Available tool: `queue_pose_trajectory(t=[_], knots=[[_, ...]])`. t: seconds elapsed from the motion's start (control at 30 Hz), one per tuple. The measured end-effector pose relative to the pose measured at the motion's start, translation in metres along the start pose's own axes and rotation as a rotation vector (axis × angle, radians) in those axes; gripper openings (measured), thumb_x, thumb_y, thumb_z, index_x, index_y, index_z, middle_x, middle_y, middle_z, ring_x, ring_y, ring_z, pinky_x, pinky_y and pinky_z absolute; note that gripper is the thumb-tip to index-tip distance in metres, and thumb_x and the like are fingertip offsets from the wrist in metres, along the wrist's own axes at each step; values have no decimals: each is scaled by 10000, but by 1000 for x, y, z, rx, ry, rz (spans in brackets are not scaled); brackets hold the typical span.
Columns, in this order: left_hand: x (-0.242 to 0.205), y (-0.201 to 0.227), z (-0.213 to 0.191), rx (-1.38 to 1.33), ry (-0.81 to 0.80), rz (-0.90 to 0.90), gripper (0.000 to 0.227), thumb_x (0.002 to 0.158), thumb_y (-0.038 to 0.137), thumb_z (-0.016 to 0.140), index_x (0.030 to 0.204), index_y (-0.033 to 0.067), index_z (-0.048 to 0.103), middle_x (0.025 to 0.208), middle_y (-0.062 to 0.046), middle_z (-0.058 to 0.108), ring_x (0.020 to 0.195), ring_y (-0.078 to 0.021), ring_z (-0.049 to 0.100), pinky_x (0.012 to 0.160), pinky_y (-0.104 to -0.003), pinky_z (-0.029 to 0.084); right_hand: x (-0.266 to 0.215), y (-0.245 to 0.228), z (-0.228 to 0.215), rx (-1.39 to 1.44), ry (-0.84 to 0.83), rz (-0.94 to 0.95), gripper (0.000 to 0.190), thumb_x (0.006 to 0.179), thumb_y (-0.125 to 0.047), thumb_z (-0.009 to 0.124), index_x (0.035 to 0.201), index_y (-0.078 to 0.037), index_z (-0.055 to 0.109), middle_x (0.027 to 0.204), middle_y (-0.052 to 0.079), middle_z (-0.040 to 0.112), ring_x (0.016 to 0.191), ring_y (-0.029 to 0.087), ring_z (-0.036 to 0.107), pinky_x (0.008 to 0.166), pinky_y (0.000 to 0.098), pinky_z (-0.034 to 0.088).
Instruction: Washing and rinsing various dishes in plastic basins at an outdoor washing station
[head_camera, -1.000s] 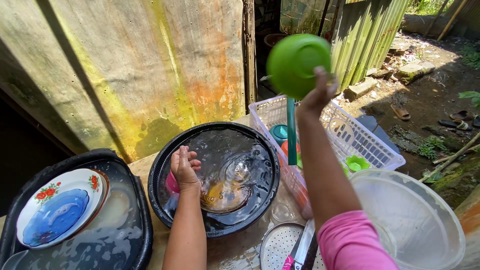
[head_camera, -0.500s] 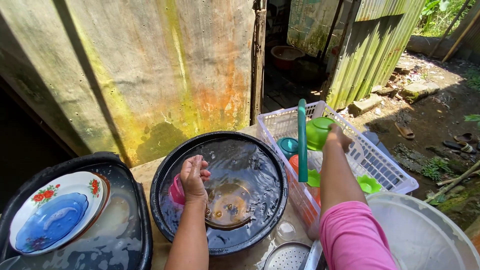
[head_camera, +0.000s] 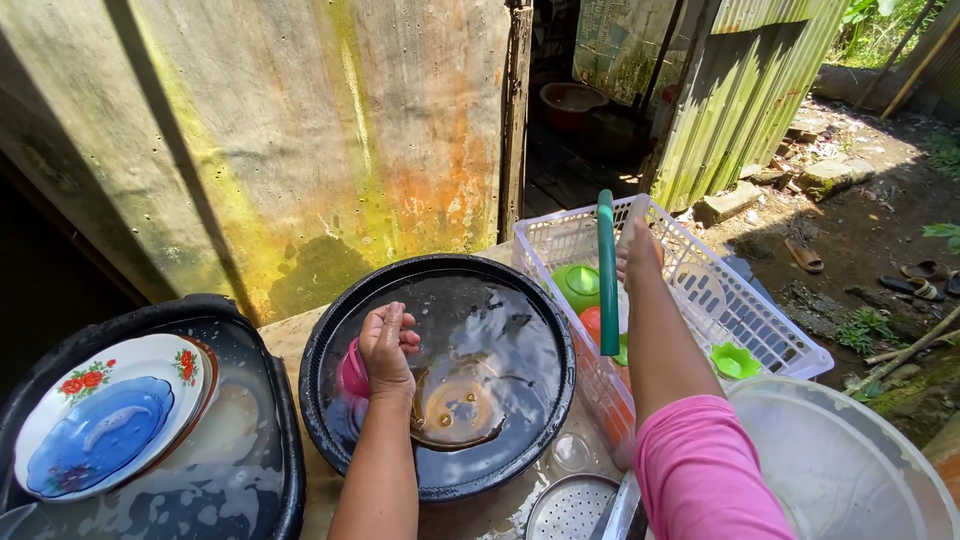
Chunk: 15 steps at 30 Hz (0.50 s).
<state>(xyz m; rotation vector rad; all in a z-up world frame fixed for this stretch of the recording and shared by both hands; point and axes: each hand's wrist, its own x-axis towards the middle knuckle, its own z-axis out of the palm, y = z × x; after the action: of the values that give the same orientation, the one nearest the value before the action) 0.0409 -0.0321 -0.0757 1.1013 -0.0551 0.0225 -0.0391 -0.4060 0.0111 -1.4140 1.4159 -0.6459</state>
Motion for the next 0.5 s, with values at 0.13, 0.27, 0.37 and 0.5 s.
queue_pose_trajectory(t=[0.13,0.27,0.37,0.5], knots=[[5,-8,-1,-14,17,25,289,967,366,712,1055,96,660,775,-74,673,497,-86,609,392,-163,489,50,-2,40,431,-437,-81,443,948,-387,618,1135,13,585,827,193,676,613,330,711,585,427,629],[4,-5,-1,-1,38,62,278,950,358,728,1030,100,663,764,-74,662,502,-94,597,393,-174,476,52,-14,92,623,-477,-103,240,958,-165,644,1034,50,570,657,128,639,488,272,675,471,433,600],[6,-3,1,10,37,82,261,949,345,732,1013,101,662,758,-71,657,506,-96,598,398,-175,472,30,-10,123,666,-482,-127,186,983,-207,624,997,-24,592,643,81,638,488,236,679,475,388,604],[7,-5,3,67,17,120,259,950,338,733,1006,94,666,763,-82,654,521,-104,601,409,-182,472,38,6,180,609,-518,-226,200,969,-211,674,1075,-75,572,689,125,663,528,266,692,482,401,601]])
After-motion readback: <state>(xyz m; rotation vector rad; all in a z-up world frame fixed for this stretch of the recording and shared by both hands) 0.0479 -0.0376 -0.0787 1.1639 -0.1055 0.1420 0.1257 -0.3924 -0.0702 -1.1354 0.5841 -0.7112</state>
